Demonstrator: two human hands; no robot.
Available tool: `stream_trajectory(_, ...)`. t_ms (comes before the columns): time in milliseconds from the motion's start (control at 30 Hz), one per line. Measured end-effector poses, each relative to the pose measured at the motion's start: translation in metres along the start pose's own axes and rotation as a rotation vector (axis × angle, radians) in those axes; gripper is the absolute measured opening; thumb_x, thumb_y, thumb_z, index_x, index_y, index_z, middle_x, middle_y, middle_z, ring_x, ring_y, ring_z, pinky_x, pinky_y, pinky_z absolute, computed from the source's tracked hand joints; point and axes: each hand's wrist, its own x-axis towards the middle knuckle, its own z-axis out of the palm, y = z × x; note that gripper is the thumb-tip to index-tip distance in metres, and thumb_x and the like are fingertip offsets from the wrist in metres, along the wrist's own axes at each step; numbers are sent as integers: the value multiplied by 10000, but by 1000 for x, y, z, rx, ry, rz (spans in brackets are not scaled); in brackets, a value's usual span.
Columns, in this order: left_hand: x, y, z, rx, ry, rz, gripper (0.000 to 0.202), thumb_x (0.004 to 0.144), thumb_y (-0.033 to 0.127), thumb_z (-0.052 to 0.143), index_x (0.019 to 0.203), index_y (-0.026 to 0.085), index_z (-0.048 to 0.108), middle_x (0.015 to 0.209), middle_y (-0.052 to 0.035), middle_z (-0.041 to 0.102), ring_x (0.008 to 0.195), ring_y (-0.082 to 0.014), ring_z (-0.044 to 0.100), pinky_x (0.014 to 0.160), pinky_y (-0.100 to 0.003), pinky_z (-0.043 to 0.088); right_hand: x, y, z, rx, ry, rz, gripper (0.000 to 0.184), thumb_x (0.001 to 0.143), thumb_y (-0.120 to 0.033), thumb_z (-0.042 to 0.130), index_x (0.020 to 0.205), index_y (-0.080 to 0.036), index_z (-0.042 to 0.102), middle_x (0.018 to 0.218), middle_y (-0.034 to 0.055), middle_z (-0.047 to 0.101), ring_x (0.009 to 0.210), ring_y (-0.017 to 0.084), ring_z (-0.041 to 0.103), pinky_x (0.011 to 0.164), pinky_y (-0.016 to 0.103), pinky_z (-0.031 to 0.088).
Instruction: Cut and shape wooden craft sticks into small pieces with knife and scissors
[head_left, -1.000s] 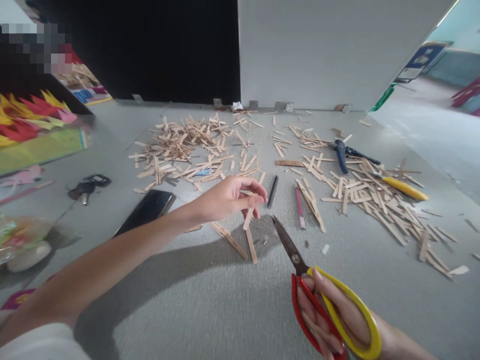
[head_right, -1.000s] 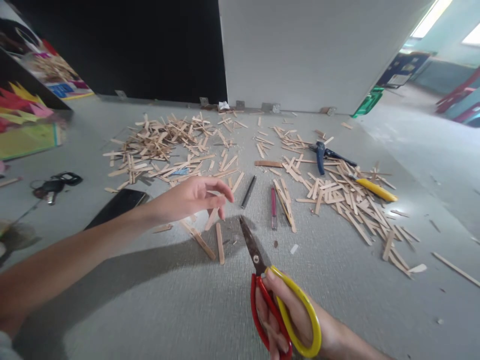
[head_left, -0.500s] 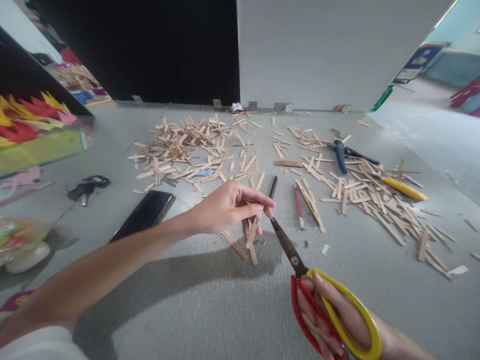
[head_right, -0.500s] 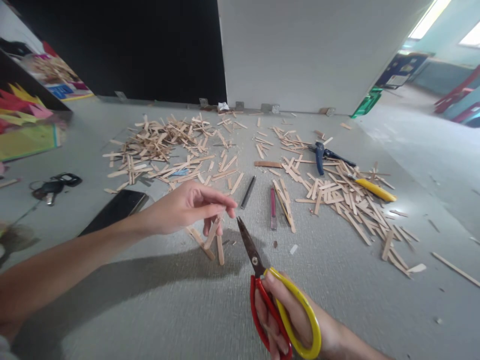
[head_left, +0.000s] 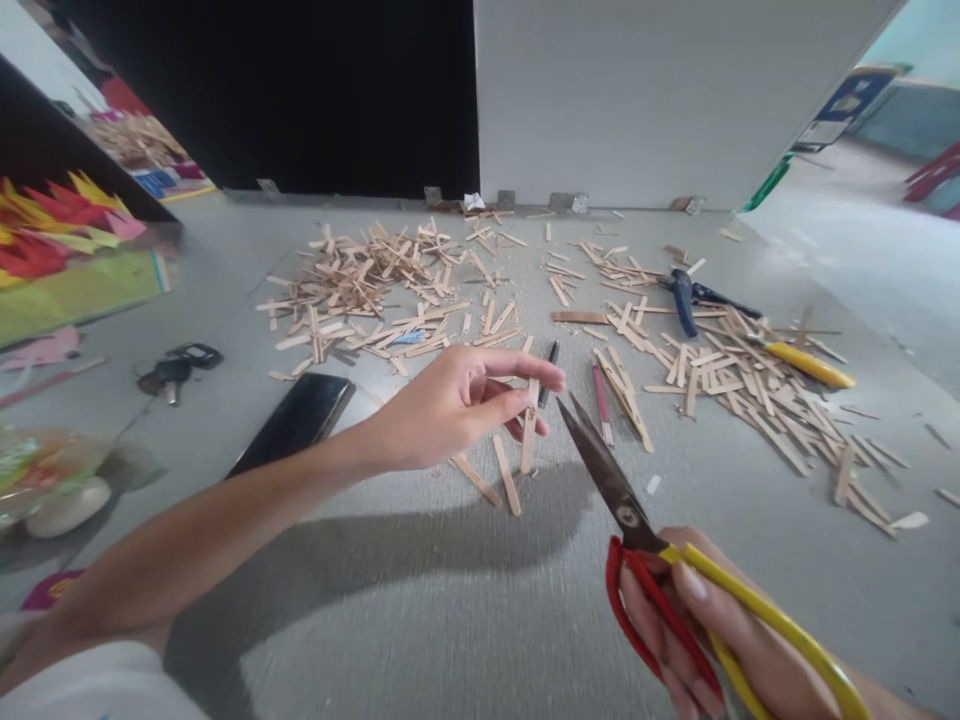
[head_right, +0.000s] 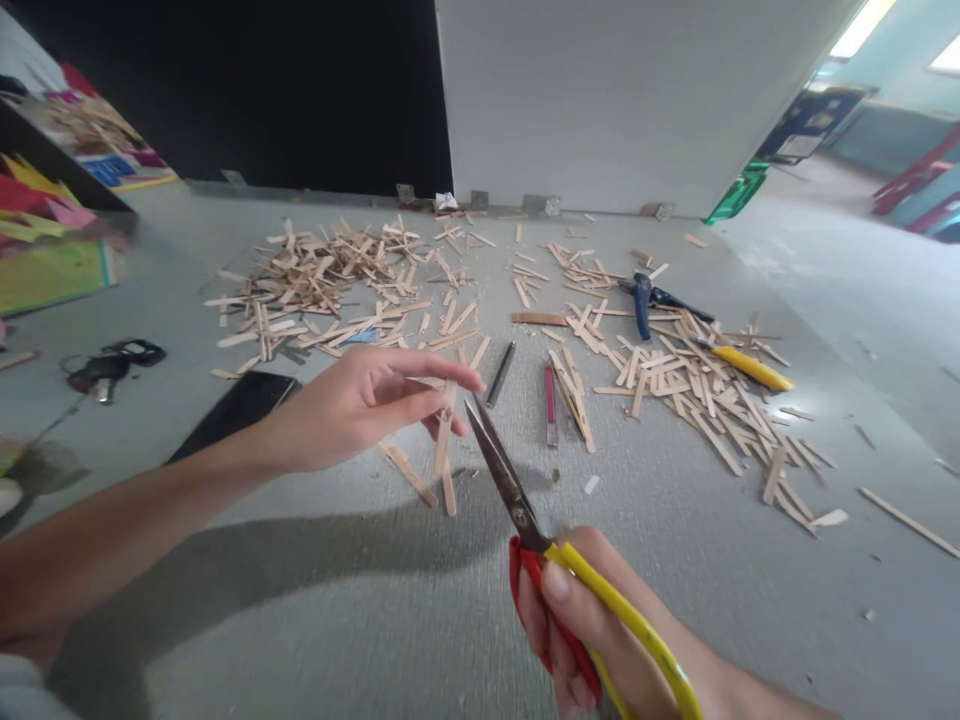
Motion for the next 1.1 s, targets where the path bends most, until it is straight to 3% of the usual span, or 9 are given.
stream_trajectory(133,-5,1,2,-62,-26,13,477,940,92,748,1407,184,717,1307,-89,797,1037,-191,820,842,-239,649,-3,-18,5,25,-2,84,784,880,-1002,501,758,-231,578,525,-53,491,346,78,392,363,199,355)
stream_trajectory(267,-9,2,7,-115,-38,-27,605,912,112,802,1494,210,669,1050,-33,826,933,-188,817,833,-271,654,4,-16,4,27,-56,87,815,858,-1027,483,732,-227,575,547,-54,485,326,56,352,372,207,409)
stream_trajectory(367,-12,3,10,-92,-27,-21,601,898,133,843,1473,233,696,904,11,800,878,-176,803,829,-269,648,6,-11,4,52,-50,81,812,852,-1016,520,699,-220,578,521,-56,476,326,59,361,362,199,395)
stream_trajectory(533,-14,1,13,-25,28,44,521,874,159,892,1371,254,768,1236,-36,802,946,-163,776,871,-279,646,2,-4,7,107,-25,83,794,900,-975,510,681,-213,559,473,-73,428,313,52,333,354,177,361)
stream_trajectory(600,-13,-2,14,-3,35,91,473,877,144,878,1328,256,793,1275,-39,794,1025,-179,767,927,-293,643,0,-1,6,106,-32,88,787,918,-965,493,690,-214,553,478,-76,418,316,54,345,358,171,355)
stream_trajectory(667,-13,-3,16,0,28,101,434,887,120,849,1299,249,805,1236,-38,807,1065,-191,769,966,-306,641,-2,0,6,86,-32,93,800,912,-974,488,704,-205,570,501,-65,447,326,51,360,364,165,347)
stream_trajectory(833,-13,2,20,-84,-4,-13,423,884,104,818,1293,208,789,1119,-33,824,915,-171,808,861,-275,668,-2,-3,4,66,-42,68,827,898,-985,505,667,-196,589,476,-62,433,323,50,350,354,157,309)
stream_trajectory(933,-14,4,20,-90,-7,-6,465,872,85,815,1317,216,786,1021,-9,821,904,-165,807,885,-274,662,-1,-5,3,46,-79,59,835,898,-985,505,634,-196,586,457,-57,425,318,56,357,337,165,290)
stream_trajectory(1100,-14,2,20,-106,-35,9,482,911,61,761,1366,218,769,1010,-3,814,856,-135,787,863,-252,656,-8,6,-2,186,-6,143,756,925,-951,532,731,-221,560,455,-76,447,334,56,360,337,143,271)
